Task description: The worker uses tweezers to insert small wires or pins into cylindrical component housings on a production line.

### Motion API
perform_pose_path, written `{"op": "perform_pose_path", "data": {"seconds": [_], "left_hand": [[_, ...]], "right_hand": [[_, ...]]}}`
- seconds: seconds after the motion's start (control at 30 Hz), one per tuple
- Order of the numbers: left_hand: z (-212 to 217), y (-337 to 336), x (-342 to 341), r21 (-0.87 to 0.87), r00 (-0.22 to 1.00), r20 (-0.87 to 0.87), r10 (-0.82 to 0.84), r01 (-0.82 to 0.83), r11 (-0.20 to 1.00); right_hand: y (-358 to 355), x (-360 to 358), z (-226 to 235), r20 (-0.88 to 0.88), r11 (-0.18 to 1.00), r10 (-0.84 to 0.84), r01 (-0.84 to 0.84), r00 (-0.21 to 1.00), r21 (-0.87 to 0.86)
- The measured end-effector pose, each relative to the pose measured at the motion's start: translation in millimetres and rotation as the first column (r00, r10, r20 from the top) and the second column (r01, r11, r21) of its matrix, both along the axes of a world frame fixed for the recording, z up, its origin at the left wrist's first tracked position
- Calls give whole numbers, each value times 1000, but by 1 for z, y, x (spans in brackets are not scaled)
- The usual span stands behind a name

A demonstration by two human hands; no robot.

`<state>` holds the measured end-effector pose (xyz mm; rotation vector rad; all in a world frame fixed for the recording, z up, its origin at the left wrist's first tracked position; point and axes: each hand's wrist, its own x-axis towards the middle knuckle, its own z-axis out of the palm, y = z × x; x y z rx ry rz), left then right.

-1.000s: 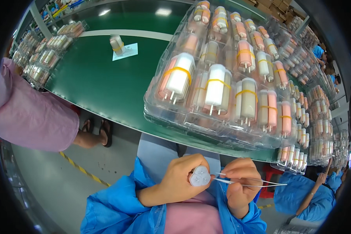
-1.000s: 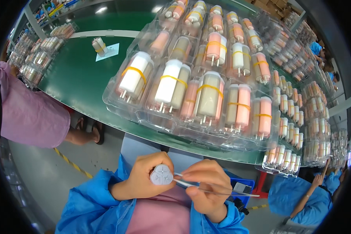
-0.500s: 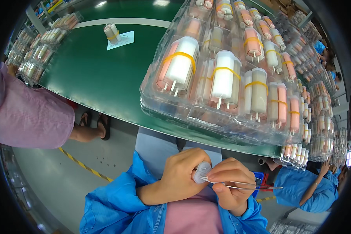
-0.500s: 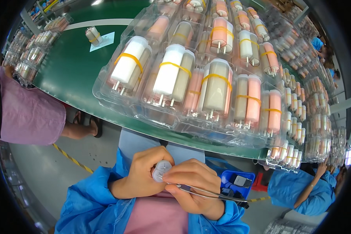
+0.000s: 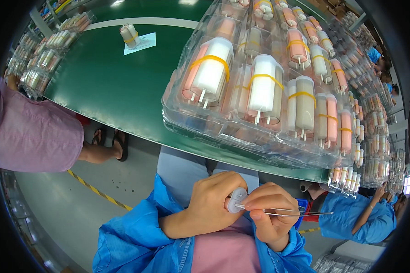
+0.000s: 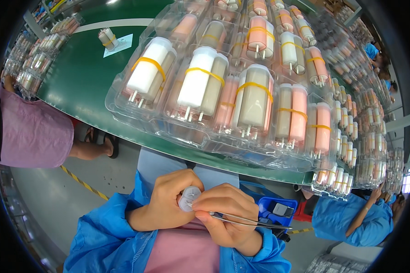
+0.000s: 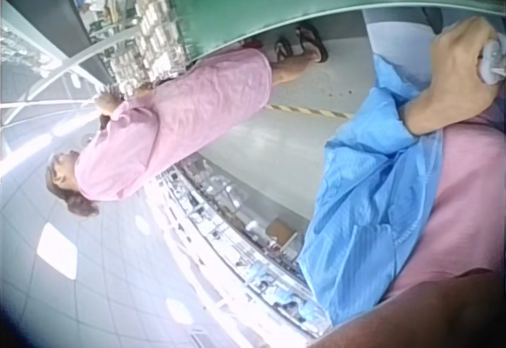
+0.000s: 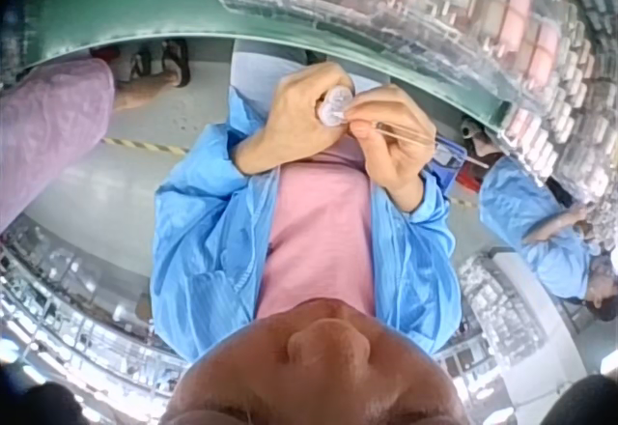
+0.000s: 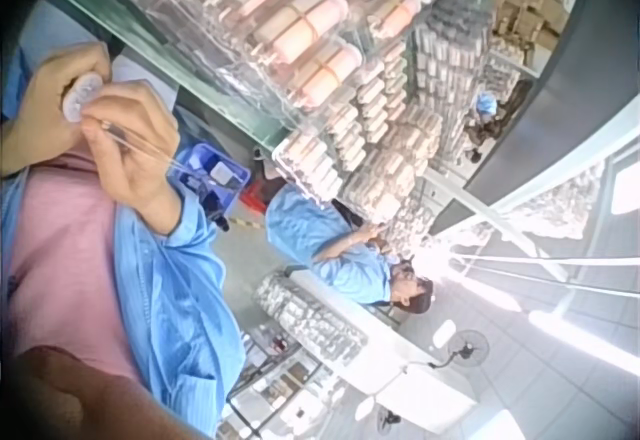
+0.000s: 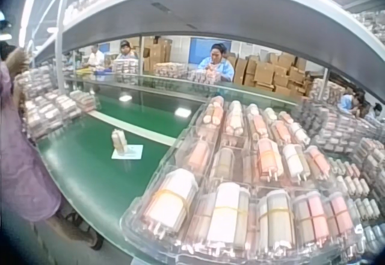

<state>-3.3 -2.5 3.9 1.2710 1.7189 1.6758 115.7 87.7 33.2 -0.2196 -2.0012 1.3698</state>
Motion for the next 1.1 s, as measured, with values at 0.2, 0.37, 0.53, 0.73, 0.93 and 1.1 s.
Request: {"op": "perform_pose_path", "data": {"seconds": [0.2, 0.37, 0.53, 0.73, 0.93, 1.1], "left_hand": [[1, 0, -2, -4, 999, -37, -6, 5, 1000], [0, -2, -2, -25, 999, -48, -13, 12, 1000], [2, -1, -2, -2, 990, -143, 5, -5, 1000], [-3, 0, -3, -30, 969, -248, 18, -26, 999], [-2, -2, -5, -45, 998, 4, -66, 66, 997], [4, -7, -4, -109, 989, 85, -122, 131, 985]], "right_hand": [[1, -3, 3, 30, 993, 4, -8, 1000, 121], [0, -3, 5, 49, 992, 6, -12, 999, 129], [-2, -4, 9, 89, 996, -27, 19, 996, 91], [-2, -6, 15, 158, 993, -59, 42, 986, 107], [1, 6, -4, -27, 986, -85, 80, 996, -144], [3, 6, -3, -16, 985, -88, 85, 996, -153]]}}
